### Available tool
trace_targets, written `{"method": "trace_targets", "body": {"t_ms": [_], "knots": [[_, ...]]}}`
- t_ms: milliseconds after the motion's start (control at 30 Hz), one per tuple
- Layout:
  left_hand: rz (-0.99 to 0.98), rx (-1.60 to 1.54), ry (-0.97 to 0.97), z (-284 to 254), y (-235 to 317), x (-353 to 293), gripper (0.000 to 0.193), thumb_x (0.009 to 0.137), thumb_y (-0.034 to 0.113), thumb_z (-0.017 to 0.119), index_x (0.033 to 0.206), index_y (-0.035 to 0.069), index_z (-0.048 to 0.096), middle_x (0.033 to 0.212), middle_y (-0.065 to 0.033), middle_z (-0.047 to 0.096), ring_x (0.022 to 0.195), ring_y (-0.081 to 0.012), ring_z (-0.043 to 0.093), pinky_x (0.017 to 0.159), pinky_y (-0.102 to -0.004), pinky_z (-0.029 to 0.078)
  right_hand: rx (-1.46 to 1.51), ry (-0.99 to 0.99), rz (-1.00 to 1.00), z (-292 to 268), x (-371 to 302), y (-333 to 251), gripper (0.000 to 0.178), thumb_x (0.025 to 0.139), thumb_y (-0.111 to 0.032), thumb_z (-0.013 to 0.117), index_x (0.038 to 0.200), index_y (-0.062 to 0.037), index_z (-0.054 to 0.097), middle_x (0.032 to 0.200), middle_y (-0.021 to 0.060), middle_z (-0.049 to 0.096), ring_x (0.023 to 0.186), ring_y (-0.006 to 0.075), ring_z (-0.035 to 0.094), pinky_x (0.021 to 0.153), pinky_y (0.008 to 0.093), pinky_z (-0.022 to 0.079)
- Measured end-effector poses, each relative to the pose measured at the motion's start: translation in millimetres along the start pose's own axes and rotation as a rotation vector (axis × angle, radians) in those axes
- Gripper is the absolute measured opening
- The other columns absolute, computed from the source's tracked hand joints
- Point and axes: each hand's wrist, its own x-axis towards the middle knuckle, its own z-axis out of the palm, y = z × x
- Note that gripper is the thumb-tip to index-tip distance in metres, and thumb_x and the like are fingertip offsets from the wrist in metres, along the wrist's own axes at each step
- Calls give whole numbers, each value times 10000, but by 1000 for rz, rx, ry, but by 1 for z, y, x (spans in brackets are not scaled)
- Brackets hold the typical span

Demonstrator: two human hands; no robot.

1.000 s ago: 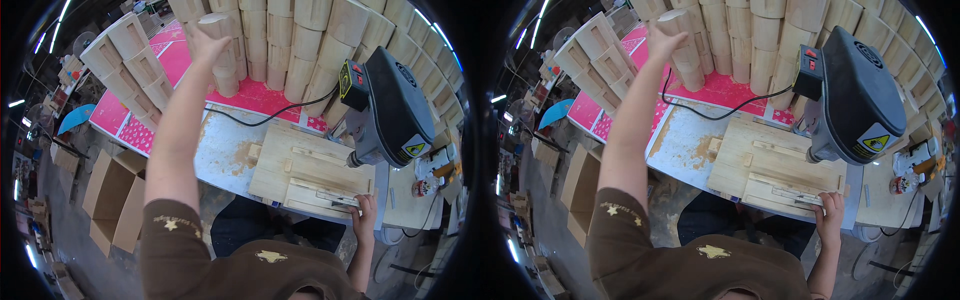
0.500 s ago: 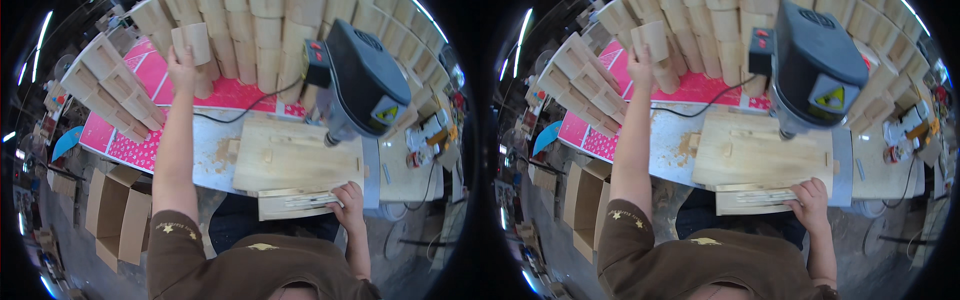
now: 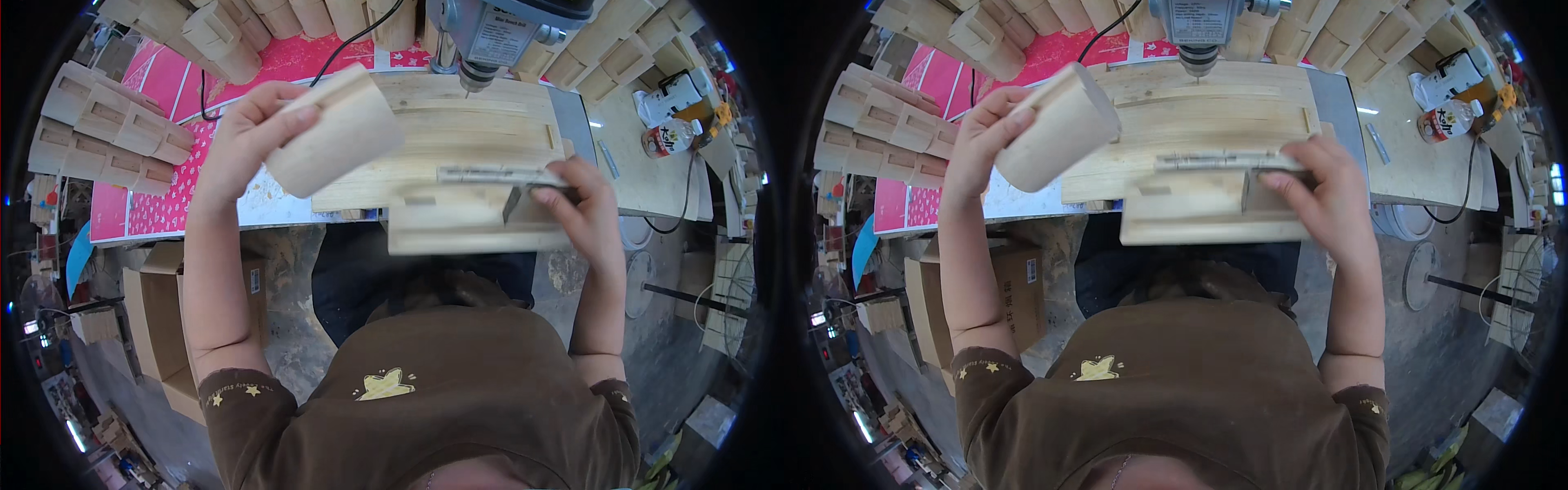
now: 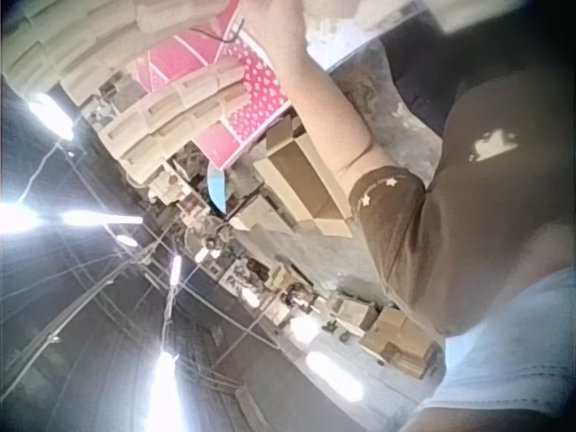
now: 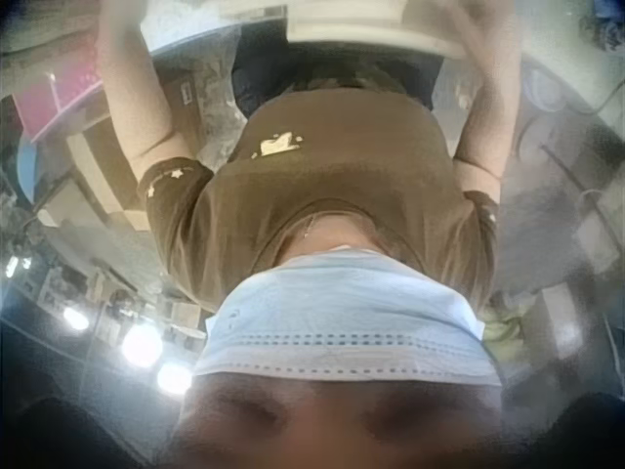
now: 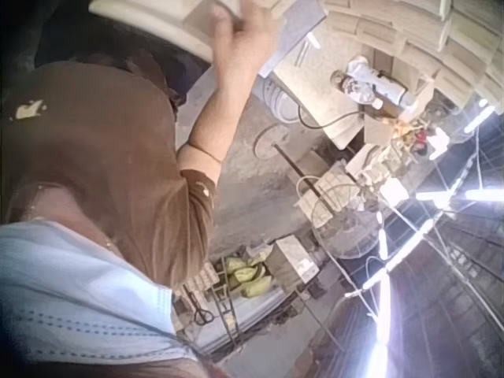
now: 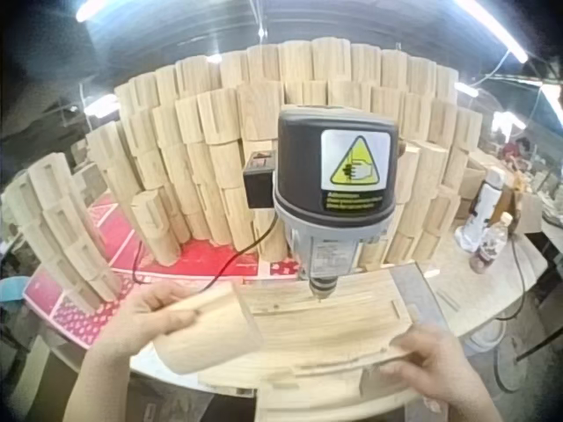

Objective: Operate a bench drill press to drill precision holes or slots into turned cylindrical wooden blocks clamped in a fixture.

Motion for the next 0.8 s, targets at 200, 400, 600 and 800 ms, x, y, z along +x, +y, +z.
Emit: {"method": "trace_targets", "body": {"t_ms": [200,400,600,800], "knots": [[-55,178,-227,38,-11,-6,330,792,199,701,1051,14,614,891,-41,648,812,-80,574,734,-217,431,-62,178,-260,10,21,17,253,685,-109,726,895,-12,622,821,98,582,812,284,534,700,340,422],[-107,247,-316,57,-34,4,433,739,231,766,1058,-18,611,909,-62,644,840,-99,583,751,-232,454,-70,123,-216,29,23,56,272,675,-155,751,899,-43,646,840,70,603,845,270,544,776,371,406],[-173,210,-299,65,-49,12,441,738,238,764,1066,-16,612,916,-58,650,841,-102,594,763,-231,456,-87,96,-229,24,24,57,259,683,-139,745,907,-44,655,842,63,604,839,262,537,751,352,427],[-189,185,-320,67,-52,21,414,742,220,754,1058,-11,619,904,-52,656,850,-98,599,773,-233,461,-90,96,-206,22,21,55,258,688,-127,739,917,-45,653,839,62,600,837,259,530,746,350,431]]}}
